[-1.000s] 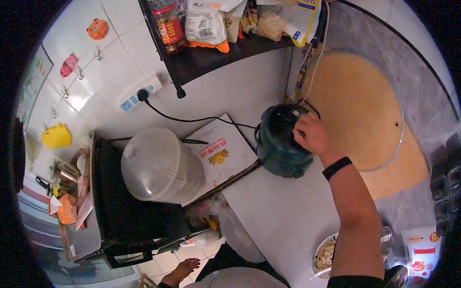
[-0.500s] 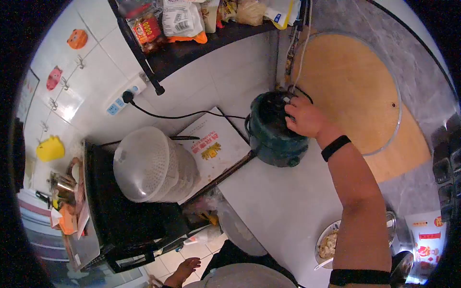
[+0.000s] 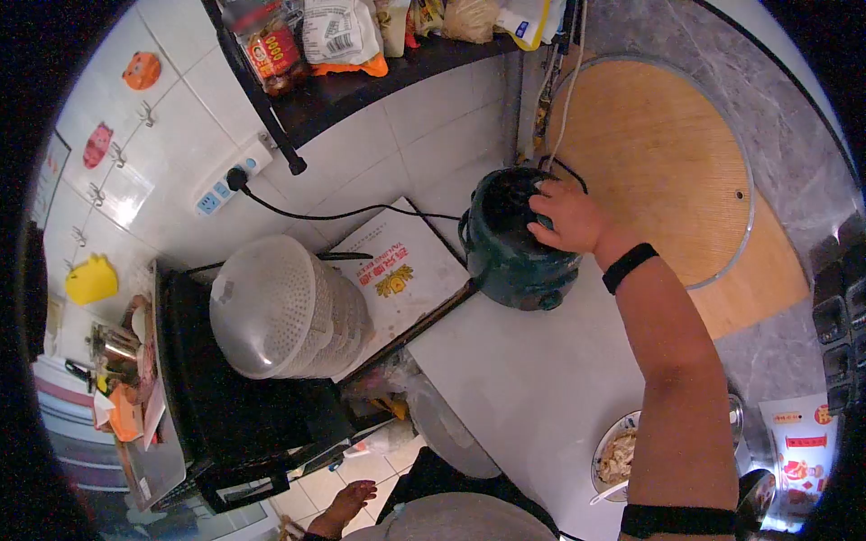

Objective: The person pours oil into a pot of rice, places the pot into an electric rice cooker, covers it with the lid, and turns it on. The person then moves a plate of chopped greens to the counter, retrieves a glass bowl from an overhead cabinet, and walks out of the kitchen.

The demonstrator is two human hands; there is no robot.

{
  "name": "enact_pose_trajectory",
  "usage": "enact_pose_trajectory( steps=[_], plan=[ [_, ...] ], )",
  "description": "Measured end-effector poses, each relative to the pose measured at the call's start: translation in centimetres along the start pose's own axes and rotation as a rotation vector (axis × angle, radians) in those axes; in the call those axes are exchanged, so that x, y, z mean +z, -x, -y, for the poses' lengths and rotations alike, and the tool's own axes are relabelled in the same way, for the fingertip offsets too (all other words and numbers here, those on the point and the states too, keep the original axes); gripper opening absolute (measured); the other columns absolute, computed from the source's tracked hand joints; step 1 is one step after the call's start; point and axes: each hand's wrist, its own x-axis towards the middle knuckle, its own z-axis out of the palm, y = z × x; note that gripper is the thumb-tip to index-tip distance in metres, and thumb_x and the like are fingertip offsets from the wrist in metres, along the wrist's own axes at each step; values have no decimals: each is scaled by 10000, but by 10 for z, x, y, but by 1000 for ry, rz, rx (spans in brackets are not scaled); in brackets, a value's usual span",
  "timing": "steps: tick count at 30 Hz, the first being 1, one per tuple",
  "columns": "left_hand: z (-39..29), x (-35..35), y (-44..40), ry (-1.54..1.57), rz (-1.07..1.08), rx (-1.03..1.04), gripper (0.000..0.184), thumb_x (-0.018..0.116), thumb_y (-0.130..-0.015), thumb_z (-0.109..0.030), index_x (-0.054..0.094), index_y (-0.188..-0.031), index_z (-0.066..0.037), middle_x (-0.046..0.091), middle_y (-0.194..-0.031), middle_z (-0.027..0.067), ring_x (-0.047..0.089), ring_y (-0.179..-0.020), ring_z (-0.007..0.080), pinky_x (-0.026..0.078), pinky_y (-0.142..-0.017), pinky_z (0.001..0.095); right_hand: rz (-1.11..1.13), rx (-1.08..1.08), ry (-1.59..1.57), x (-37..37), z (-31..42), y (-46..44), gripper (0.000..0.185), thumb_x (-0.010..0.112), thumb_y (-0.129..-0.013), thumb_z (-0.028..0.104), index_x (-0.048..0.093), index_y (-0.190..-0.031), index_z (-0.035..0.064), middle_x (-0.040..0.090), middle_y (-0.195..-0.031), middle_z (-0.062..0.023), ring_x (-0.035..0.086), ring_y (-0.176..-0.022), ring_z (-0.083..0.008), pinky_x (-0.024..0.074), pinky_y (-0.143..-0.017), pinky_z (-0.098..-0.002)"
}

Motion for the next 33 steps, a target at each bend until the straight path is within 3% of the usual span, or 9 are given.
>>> enact_pose_trajectory(
  steps=[11,16,20,21,22,24,26,30,33],
  plan=[
    [-18,6,-6,-122,-47,19,387,450,-885,-315,545,-1119,-22,609,-1040,115,590,-955,192,440,-851,298,-172,472,130,15,55,-15,287,575,-751,267,577,-890,15,563,-868,-222,556,-835,-367,465,-756,-446],
    [54,-16,-36,-129,-87,159,397,337,-907,-341,575,-1023,-46,626,-944,109,608,-861,201,456,-789,325,-233,574,116,23,56,-17,307,595,-732,253,563,-908,3,544,-967,-226,534,-905,-362,457,-769,-439],
    [105,-42,-51,-504,27,67,349,346,-897,-321,595,-966,-86,629,-906,110,614,-838,223,459,-768,345,-294,562,271,1,114,-39,371,611,-713,208,542,-1010,-2,490,-1101,-221,477,-1026,-364,423,-840,-445],
    [142,-50,-70,-949,85,341,276,393,-876,-278,586,-927,-88,630,-902,109,614,-835,235,470,-750,356,-354,409,182,6,130,-49,390,615,-701,186,531,-1035,3,462,-1151,-211,447,-1073,-362,398,-875,-450],
    [139,-51,-64,-935,66,344,276,393,-876,-278,586,-927,-88,630,-902,109,614,-835,235,470,-750,356,-406,260,95,11,145,-59,415,618,-690,163,519,-1061,7,434,-1201,-200,417,-1121,-359,372,-909,-455],
    [138,-51,-51,-110,13,-24,361,497,-903,-261,511,-1166,-14,561,-1115,118,542,-993,231,466,-831,361,-359,120,-32,31,180,-90,388,609,-678,143,522,-1030,4,420,-1239,-191,411,-1145,-354,352,-935,-454],
    [139,-52,-52,-30,-24,65,335,523,-890,-256,542,-1118,-12,590,-1040,105,565,-899,217,484,-766,358,-367,-47,-197,30,214,-133,371,596,-670,88,522,-1022,-6,411,-1274,-187,400,-1178,-339,359,-937,-443],
    [140,-56,-51,251,-84,143,297,548,-878,-163,530,-1134,-14,584,-1062,106,566,-925,214,483,-781,349,-435,-159,64,40,237,-219,243,527,-718,58,555,-955,13,360,-1335,-146,370,-1216,-307,371,-925,-473],
    [149,-62,-43,169,-71,153,319,498,-905,-245,533,-1140,-33,583,-1067,95,567,-927,211,477,-767,346,-410,-154,258,36,243,-261,197,496,-753,55,570,-932,23,291,-1389,-119,318,-1260,-277,368,-931,-493]
  ],
)
